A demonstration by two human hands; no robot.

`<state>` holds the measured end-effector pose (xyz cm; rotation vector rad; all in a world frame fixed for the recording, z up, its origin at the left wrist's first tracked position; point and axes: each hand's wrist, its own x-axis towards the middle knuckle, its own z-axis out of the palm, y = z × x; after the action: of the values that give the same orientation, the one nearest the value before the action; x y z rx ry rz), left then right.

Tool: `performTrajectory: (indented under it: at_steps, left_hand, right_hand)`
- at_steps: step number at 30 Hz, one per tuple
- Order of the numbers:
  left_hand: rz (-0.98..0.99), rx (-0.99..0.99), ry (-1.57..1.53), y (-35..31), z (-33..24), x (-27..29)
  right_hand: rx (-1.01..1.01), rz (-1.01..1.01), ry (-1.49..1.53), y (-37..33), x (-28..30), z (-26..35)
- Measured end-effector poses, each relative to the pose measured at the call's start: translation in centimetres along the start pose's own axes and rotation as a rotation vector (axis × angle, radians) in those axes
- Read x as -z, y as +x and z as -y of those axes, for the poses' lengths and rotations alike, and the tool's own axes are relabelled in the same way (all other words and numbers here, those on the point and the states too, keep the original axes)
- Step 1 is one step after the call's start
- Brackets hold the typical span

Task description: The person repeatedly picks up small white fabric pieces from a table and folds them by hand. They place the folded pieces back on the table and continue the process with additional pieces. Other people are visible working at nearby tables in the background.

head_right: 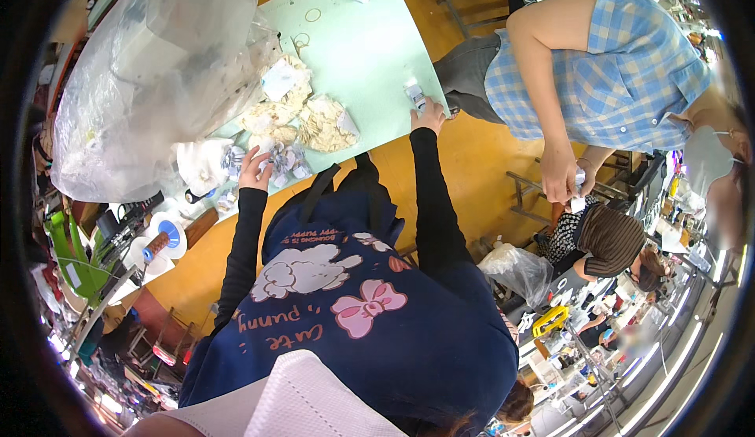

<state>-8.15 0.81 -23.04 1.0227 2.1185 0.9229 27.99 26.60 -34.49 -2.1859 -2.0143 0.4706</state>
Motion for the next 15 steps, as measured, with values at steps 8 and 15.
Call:
performTrajectory:
  at_steps: [8, 15]
  left_hand:
    - [0.291, 0.112, -0.374, 1.2, -5.7, -1.3]
    - [0.455, 0.318, -0.818, 1.6, -13.4, -2.9]
  right_hand:
    - [-0.147, 0.069, 0.032, 0.1, 1.9, 5.4]
    - [0.294, 0.202, 0.866, -10.2, 13.5, 15.6]
